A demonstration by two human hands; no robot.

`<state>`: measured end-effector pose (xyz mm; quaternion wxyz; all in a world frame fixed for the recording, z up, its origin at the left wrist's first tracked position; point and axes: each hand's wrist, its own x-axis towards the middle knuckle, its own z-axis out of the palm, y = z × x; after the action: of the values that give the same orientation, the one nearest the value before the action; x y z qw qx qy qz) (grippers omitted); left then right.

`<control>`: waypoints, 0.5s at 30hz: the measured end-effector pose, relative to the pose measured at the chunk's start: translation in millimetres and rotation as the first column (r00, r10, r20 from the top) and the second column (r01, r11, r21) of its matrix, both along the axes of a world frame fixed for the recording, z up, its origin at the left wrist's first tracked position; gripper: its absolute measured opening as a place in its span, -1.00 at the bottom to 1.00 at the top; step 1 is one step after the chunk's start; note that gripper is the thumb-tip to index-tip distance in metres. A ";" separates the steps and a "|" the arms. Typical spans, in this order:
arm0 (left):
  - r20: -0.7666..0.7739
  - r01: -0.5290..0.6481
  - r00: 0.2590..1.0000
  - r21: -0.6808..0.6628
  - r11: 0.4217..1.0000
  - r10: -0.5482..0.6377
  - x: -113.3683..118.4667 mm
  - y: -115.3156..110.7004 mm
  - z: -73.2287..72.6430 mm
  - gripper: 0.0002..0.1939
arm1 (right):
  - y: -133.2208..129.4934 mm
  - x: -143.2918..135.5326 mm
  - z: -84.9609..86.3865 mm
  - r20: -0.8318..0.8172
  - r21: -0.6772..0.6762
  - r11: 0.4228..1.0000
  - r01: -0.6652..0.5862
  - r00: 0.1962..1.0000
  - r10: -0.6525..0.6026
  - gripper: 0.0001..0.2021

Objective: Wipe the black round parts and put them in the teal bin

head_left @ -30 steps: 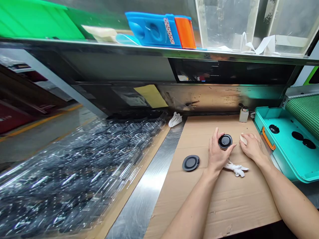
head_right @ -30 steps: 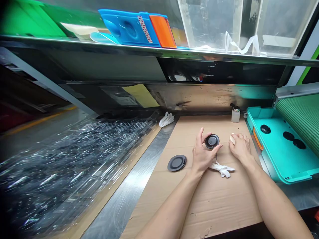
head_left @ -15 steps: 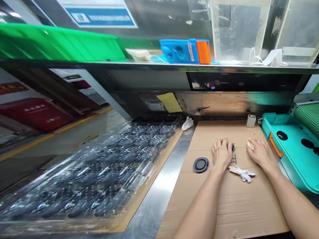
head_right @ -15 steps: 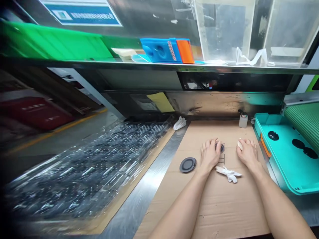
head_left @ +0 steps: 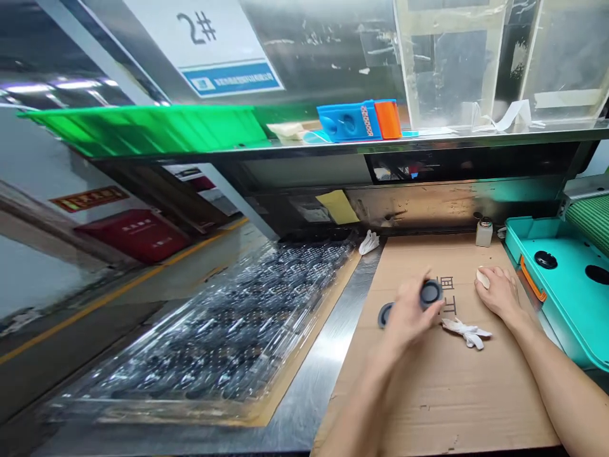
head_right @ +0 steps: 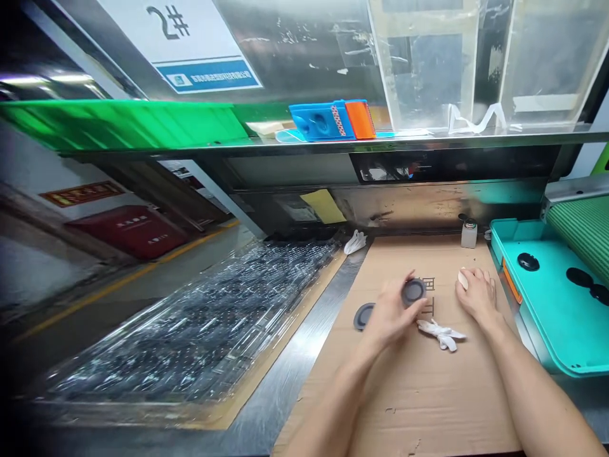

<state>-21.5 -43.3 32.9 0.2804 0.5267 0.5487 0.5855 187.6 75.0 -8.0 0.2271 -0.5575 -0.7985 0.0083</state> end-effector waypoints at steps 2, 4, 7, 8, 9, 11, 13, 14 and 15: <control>-0.039 -0.003 0.999 -0.062 0.998 0.001 -28.4 -26.2 10.9 -0.23 | -0.3 -1.3 -1.4 -0.010 -0.008 1.000 0.001 1.000 -0.001 -0.64; 0.000 -0.030 1.000 -0.152 0.988 0.030 -60.7 -47.0 14.5 -0.12 | -1.5 -2.9 -1.6 -0.021 -0.027 1.000 0.003 1.000 -0.003 -0.64; 0.002 -0.057 0.998 -0.296 0.953 0.060 -96.8 -59.2 6.5 -0.02 | -3.9 -4.3 0.5 -0.031 -0.053 0.999 0.006 1.000 -0.008 -0.65; -0.050 -0.040 0.998 -0.336 0.941 0.025 -102.4 -58.9 1.7 0.00 | -4.7 -4.4 1.2 -0.033 -0.060 0.998 0.007 0.999 -0.009 -0.65; -0.126 -0.015 0.991 -0.368 0.930 -0.034 -104.8 -57.4 -3.0 0.01 | -5.3 -4.4 1.8 -0.034 -0.066 0.998 0.008 0.999 -0.011 -0.66; -0.311 0.019 0.937 -0.400 0.916 -0.156 -101.8 -52.2 -10.2 -0.04 | -5.9 -4.2 1.8 -0.034 -0.076 0.997 0.016 0.999 -0.018 -0.66; -0.476 0.013 0.851 -0.403 0.915 -0.222 -93.9 -46.4 -12.6 -0.12 | -5.1 -4.1 0.2 -0.029 -0.082 0.997 0.017 0.999 -0.019 -0.66; -0.535 -0.002 0.811 -0.404 0.915 -0.235 -90.1 -43.5 -12.1 -0.16 | -4.2 -4.2 -1.1 -0.026 -0.084 0.996 0.013 1.000 -0.015 -0.65; -0.576 -0.013 0.779 -0.411 0.912 -0.248 -87.3 -40.9 -11.0 -0.18 | -3.0 -4.4 -2.6 -0.025 -0.086 0.996 0.009 1.000 -0.012 -0.65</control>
<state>-108.8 -84.1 21.9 0.2222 0.6551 0.6810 0.2402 183.3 72.0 -10.6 0.2134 -0.5707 -0.7915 0.0485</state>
